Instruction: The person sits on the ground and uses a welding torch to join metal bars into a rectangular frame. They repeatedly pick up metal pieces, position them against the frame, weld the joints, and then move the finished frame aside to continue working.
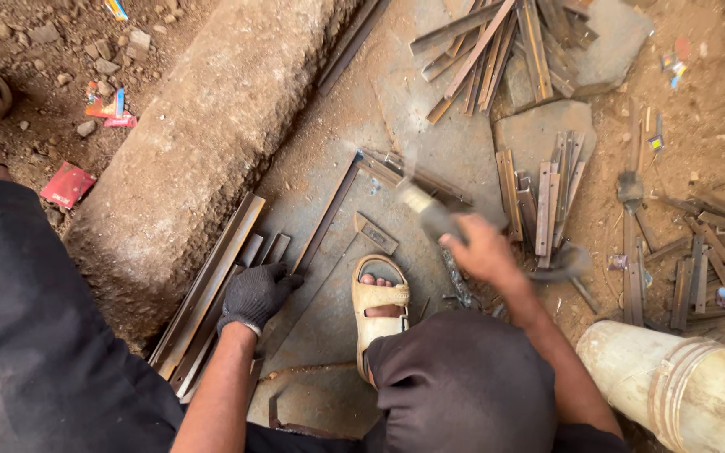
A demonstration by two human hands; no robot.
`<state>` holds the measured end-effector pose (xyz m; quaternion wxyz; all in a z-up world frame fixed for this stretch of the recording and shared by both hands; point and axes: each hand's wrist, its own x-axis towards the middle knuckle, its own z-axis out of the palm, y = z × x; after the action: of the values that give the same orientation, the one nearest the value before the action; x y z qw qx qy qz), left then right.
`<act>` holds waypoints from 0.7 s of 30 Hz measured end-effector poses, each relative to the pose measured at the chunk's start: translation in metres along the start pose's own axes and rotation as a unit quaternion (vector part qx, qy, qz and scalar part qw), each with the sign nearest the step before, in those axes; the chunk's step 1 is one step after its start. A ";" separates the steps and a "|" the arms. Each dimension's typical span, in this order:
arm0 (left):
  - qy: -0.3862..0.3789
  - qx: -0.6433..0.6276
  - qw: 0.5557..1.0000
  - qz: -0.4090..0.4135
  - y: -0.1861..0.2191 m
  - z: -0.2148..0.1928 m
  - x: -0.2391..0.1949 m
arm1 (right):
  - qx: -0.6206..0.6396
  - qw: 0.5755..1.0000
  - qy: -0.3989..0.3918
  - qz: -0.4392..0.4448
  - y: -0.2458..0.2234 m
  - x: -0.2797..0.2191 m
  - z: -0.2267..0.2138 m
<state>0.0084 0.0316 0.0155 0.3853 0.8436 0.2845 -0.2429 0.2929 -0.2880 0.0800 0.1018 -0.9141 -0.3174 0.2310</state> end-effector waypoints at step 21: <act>-0.003 0.022 1.000 0.010 -0.001 0.008 0.001 | 0.015 0.998 -0.069 -0.008 -0.064 0.030 0.021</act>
<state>0.0075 0.0258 0.0095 0.3698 0.8539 0.2700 -0.2475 0.2694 -0.2190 0.0726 0.0950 -0.8920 -0.3271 0.2971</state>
